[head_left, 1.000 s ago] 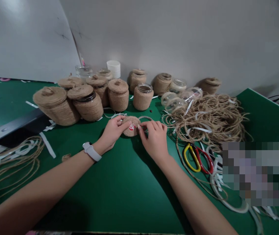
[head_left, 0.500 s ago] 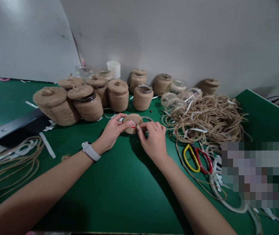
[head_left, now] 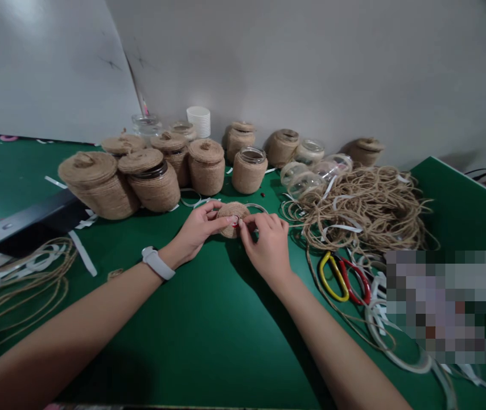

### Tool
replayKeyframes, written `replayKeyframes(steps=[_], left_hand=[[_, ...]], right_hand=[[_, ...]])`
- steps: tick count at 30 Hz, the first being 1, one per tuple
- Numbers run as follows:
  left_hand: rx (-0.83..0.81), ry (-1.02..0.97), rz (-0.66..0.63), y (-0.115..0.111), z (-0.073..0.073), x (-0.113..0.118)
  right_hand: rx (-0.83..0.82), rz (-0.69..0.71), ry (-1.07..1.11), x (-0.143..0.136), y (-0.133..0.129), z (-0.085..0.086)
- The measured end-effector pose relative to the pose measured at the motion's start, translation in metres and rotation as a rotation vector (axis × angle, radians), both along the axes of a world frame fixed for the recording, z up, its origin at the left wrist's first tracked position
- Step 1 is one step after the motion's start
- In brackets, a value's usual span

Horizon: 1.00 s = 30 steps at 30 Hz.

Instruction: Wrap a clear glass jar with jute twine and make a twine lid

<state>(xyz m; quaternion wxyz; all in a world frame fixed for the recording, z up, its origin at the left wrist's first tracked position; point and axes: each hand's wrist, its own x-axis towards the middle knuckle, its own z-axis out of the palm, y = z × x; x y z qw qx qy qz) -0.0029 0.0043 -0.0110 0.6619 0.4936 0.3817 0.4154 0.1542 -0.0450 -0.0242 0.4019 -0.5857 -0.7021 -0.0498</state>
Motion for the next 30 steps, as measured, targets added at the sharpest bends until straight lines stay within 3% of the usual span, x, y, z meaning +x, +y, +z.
replayKeyframes(steps=[9,23,30], left_hand=[[-0.029,0.025,-0.049,0.0004,0.0022,-0.0012],[-0.078,0.078,0.015,0.0012,0.0087,0.0001],[-0.078,0.102,-0.061,0.0018,0.0081,0.0004]], right_hand=[[0.018,-0.003,-0.016,-0.0008,0.0000,-0.0015],[-0.017,-0.018,-0.135,0.0009,0.0004,-0.0036],[-0.003,-0.008,-0.155,0.0007,-0.0030,0.0004]])
